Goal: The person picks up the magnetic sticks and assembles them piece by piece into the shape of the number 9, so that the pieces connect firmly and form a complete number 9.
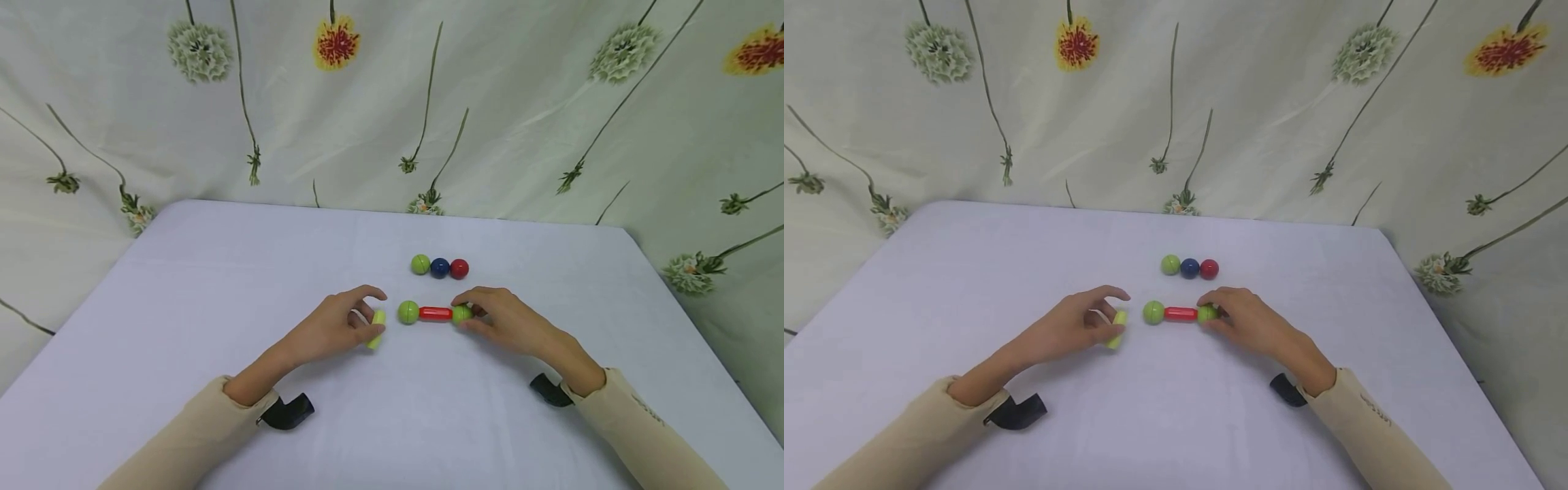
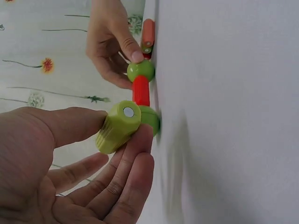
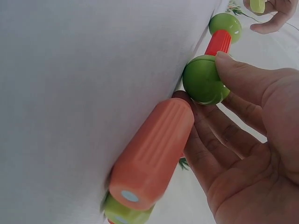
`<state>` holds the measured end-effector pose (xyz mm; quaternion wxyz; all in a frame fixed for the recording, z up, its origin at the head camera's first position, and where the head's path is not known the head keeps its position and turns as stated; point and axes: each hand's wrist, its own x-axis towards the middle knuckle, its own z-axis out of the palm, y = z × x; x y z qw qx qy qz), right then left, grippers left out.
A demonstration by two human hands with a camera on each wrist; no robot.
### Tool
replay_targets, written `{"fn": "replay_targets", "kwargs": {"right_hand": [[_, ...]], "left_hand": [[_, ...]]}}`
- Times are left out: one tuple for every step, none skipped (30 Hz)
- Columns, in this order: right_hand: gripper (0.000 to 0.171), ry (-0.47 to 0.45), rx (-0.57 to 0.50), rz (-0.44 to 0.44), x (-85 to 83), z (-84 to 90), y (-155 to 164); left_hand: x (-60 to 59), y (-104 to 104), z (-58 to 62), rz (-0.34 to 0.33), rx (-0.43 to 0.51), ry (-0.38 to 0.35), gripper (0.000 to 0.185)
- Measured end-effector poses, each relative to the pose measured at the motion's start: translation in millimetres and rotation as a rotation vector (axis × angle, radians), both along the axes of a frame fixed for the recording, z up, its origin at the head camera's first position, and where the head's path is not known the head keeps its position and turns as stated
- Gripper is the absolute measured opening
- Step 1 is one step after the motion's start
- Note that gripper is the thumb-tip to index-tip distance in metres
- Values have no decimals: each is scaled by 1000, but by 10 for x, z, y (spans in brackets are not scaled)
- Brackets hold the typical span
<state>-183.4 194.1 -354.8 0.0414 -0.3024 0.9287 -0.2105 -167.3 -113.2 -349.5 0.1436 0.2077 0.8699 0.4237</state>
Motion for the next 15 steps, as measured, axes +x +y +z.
{"fn": "replay_targets", "kwargs": {"right_hand": [[35, 0, 0, 2, -2, 0, 0], [35, 0, -1, 3, -3, -1, 0], [35, 0, 0, 3, -4, 0, 1], [35, -1, 0, 5, -5, 0, 3], [35, -1, -1, 6, -6, -2, 5], [35, -1, -1, 7, -7, -3, 6], [34, -1, -1, 8, -9, -5, 7], [34, -2, 0, 7, -9, -6, 8], [34, -1, 1, 7, -10, -6, 7], [35, -2, 1, 7, -10, -6, 5], [35, -1, 3, 5, -10, -6, 3], [35, 0, 5, 4, -10, -5, 0], [35, 0, 8, 1, -10, -3, -2], [35, 0, 9, -1, -9, 0, -6], [35, 0, 12, -4, -9, 2, -8]], "left_hand": [[8, 20, -11, -4, 3, -9, 48], [14, 39, -26, -9, 5, -18, 51], [18, 58, -39, -13, 3, -26, 53], [23, 77, -51, -17, 3, -36, 55], [26, 96, -61, -20, 3, -48, 57], [30, 112, -70, -21, 7, -64, 59], [33, 128, -81, -23, 10, -78, 61], [35, 142, -90, -23, 16, -96, 63], [37, 155, -99, -20, 19, -113, 65], [38, 168, -107, -14, 23, -130, 67], [37, 180, -116, -8, 24, -142, 68], [33, 192, -125, -3, 24, -149, 70], [26, 206, -133, 0, 22, -151, 72], [17, 220, -138, 4, 20, -154, 73], [5, 233, -144, 6, 17, -154, 74]]}}
